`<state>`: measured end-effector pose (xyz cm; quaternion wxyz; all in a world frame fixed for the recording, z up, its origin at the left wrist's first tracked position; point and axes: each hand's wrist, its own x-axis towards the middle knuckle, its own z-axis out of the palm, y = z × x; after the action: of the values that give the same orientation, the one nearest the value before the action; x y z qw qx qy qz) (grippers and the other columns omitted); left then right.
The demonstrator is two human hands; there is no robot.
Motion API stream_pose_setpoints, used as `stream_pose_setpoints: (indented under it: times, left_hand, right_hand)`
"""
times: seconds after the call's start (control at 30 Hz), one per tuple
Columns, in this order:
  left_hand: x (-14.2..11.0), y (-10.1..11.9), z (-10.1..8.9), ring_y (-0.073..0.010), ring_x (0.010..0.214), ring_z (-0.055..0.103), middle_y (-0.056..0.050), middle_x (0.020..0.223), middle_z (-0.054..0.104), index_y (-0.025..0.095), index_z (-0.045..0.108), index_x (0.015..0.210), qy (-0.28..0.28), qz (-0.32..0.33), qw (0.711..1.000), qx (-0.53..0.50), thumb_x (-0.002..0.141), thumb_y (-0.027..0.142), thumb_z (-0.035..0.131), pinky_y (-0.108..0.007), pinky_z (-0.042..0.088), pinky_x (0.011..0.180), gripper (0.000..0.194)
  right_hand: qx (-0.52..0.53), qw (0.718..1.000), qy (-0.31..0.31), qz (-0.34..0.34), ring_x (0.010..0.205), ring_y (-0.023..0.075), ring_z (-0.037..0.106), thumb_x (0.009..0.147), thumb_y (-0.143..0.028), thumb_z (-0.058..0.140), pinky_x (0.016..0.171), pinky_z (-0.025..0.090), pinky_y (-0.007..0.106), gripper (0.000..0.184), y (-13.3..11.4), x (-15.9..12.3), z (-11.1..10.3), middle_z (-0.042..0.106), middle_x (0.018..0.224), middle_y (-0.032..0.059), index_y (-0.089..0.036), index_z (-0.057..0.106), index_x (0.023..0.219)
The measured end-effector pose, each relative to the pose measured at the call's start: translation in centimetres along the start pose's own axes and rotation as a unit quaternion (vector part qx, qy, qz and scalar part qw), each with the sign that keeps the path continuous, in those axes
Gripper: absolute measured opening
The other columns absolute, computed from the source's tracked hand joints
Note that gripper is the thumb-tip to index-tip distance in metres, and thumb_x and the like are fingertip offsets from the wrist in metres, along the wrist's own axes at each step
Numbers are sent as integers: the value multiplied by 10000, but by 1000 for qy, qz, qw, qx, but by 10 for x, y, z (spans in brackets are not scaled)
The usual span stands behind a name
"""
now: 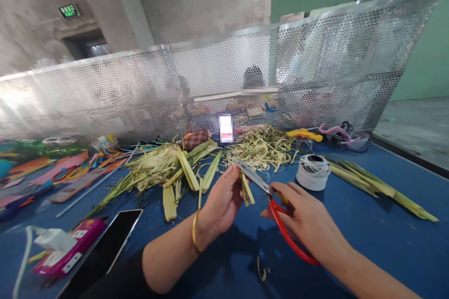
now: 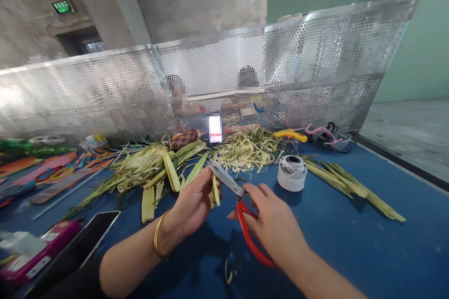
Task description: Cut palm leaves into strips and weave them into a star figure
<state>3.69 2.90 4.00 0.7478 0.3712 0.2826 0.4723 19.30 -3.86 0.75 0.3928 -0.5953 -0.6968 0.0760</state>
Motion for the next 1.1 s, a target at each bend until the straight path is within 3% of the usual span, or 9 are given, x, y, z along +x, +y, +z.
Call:
stream_pose_setpoints:
  times: [0.17,0.3,0.43,0.53,0.7,0.93,1.1]
  left_hand:
    - [-1,2,1,-60,515,425,43,621,505,171,540,752,-5,-2,1000,-1,736,347,696,-190,344,494,236]
    - [1,4,-3,-57,509,420,40,622,513,162,567,748,-6,4,999,34,727,392,705,-189,328,475,269]
    - [3,3,-8,-31,465,381,44,601,512,147,558,695,-25,33,995,96,716,410,716,-178,301,454,307]
    - [-1,0,-6,-32,465,453,12,671,595,147,552,702,-36,22,989,144,722,425,702,-183,326,472,317]
    - [-9,-9,-1,-66,497,551,22,650,598,159,540,731,-24,-8,978,205,709,424,706,-192,354,493,313]
    - [-13,-12,-1,-67,491,543,5,723,646,164,566,763,-34,-31,965,260,744,450,653,-202,337,475,299]
    - [-13,-6,-2,-58,492,479,22,638,616,165,615,767,-39,-51,961,270,677,353,720,-207,322,506,233]
  right_hand:
    - [75,997,-12,26,716,200,652,817,-360,570,659,520,313,239,-1,-1,1,654,865,41,-237,610,1017]
    - [191,975,26,109,752,214,646,757,-408,628,689,517,324,324,1,3,0,669,827,35,-224,601,1022]
    - [290,936,49,194,603,168,567,608,-460,746,570,484,300,513,4,11,-3,620,694,-1,-185,618,1022]
    - [387,892,42,230,562,132,531,502,-400,808,514,452,263,591,0,15,-6,601,668,-21,-173,627,1016]
    - [480,839,-17,254,534,120,534,467,-364,828,478,433,245,601,-11,14,-9,607,646,-17,-172,638,1005]
    - [436,864,-47,247,491,86,480,495,-295,821,439,380,208,525,-14,10,-9,578,616,-48,-180,611,963]
    - [422,875,-79,223,450,91,487,538,-288,778,433,407,221,477,-9,11,-14,559,586,-59,-184,603,970]
